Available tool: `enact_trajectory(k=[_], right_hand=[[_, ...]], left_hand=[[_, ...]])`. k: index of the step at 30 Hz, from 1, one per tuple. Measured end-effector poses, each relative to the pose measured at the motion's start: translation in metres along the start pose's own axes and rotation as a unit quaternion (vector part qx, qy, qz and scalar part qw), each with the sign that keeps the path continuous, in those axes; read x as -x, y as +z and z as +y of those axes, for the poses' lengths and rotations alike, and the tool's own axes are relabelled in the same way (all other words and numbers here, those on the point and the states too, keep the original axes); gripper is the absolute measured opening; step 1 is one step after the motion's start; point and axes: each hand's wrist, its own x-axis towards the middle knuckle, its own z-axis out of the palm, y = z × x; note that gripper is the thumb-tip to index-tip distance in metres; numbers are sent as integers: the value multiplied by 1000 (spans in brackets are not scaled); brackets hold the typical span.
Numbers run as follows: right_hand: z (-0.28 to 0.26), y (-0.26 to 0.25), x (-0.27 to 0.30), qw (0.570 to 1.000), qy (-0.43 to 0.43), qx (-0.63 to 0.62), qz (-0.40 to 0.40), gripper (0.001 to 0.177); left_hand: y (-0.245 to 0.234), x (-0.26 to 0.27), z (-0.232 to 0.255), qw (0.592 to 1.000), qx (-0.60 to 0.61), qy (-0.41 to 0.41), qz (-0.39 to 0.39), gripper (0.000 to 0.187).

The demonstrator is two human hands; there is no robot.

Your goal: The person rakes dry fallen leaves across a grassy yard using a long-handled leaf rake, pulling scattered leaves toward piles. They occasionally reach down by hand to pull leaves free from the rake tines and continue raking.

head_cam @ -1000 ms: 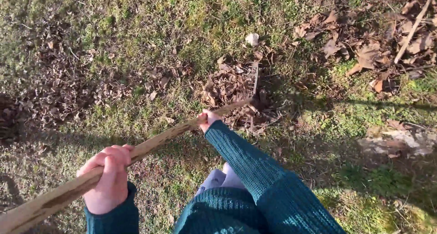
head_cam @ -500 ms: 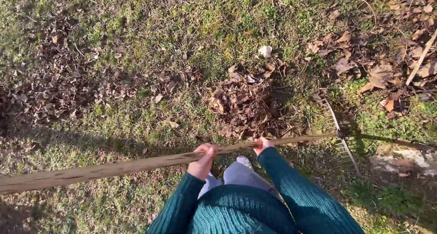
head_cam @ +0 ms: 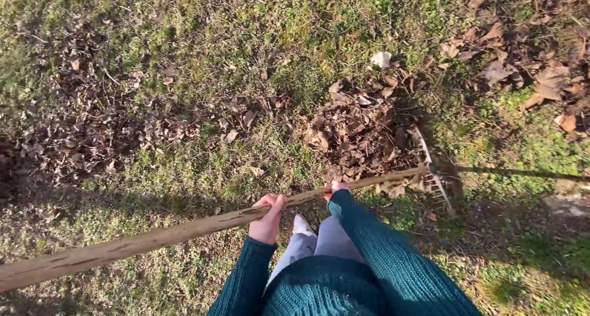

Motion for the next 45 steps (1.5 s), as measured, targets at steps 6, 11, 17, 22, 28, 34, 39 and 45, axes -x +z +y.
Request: enact_trajectory(k=[6, 11, 17, 22, 28, 34, 39, 45], right_hand=[[-12, 165, 76, 968, 79, -226, -76, 10], [-1, 276, 106, 956, 71, -233, -161, 19], [12, 318, 200, 957, 79, -198, -195, 22], [4, 250, 172, 970, 66, -202, -118, 27], [-45, 96, 49, 982, 14, -187, 14, 33], [-96, -19, 32, 967, -38, -231, 103, 32], [-91, -14, 17, 948, -25, -286, 140, 33], [-147, 106, 77, 981, 19, 45, 186, 30]], left_hand=[[-71, -27, 83, 986, -142, 83, -10, 44], [-115, -32, 130, 965, -204, 159, -39, 43], [-144, -16, 192, 971, -152, 180, 50, 42], [-171, -27, 146, 985, 19, 51, 164, 39], [-146, -26, 48, 988, 71, -52, 127, 36], [-83, -47, -2, 997, -49, -59, 13, 27], [-77, -67, -29, 994, -60, -56, -65, 19], [-99, -126, 0, 998, -58, -26, -12, 31]])
